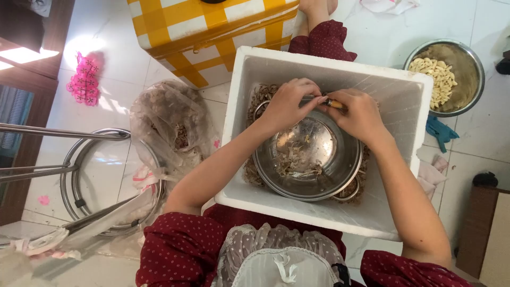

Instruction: Peeling individual garlic cloves by hand using a small knife to trim the ends before removing the skin.

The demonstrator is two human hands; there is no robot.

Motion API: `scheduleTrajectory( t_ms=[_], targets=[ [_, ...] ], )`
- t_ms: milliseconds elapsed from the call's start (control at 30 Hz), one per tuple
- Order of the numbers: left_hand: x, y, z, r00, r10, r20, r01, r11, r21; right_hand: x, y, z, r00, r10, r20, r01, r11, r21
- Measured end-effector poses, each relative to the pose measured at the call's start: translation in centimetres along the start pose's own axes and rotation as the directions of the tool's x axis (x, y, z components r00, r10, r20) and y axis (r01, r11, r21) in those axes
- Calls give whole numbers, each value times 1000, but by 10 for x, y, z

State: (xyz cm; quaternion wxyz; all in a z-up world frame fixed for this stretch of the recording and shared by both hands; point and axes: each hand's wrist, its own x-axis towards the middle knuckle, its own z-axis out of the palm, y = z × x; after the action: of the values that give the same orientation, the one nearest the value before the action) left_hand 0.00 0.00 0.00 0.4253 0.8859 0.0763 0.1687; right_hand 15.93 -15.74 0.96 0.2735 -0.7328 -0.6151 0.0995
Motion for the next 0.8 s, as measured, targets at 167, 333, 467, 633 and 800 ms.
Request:
scheduleTrajectory(
  t_ms=[167,333,467,633,800],
  targets=[
    [1,-5,9,998,56,-24,-57,998,-16,1,-6,-5,999,25,22,-27,993,115],
    [2,1,0,999,42,-18,-42,999,-2,1,-12,-13,998,61,11,-62,984,167],
    [2,-4,-2,997,19,-81,-16,999,31,0,0,-13,997,77,12,-78,984,162],
    [2,-5,-1,995,15,-99,-13,1000,28,-1,1,-13,997,77,0,-76,985,155],
    [0,1,-2,994,-37,-101,40,999,26,-1,1,-14,996,85,20,-87,982,169]
  ],
)
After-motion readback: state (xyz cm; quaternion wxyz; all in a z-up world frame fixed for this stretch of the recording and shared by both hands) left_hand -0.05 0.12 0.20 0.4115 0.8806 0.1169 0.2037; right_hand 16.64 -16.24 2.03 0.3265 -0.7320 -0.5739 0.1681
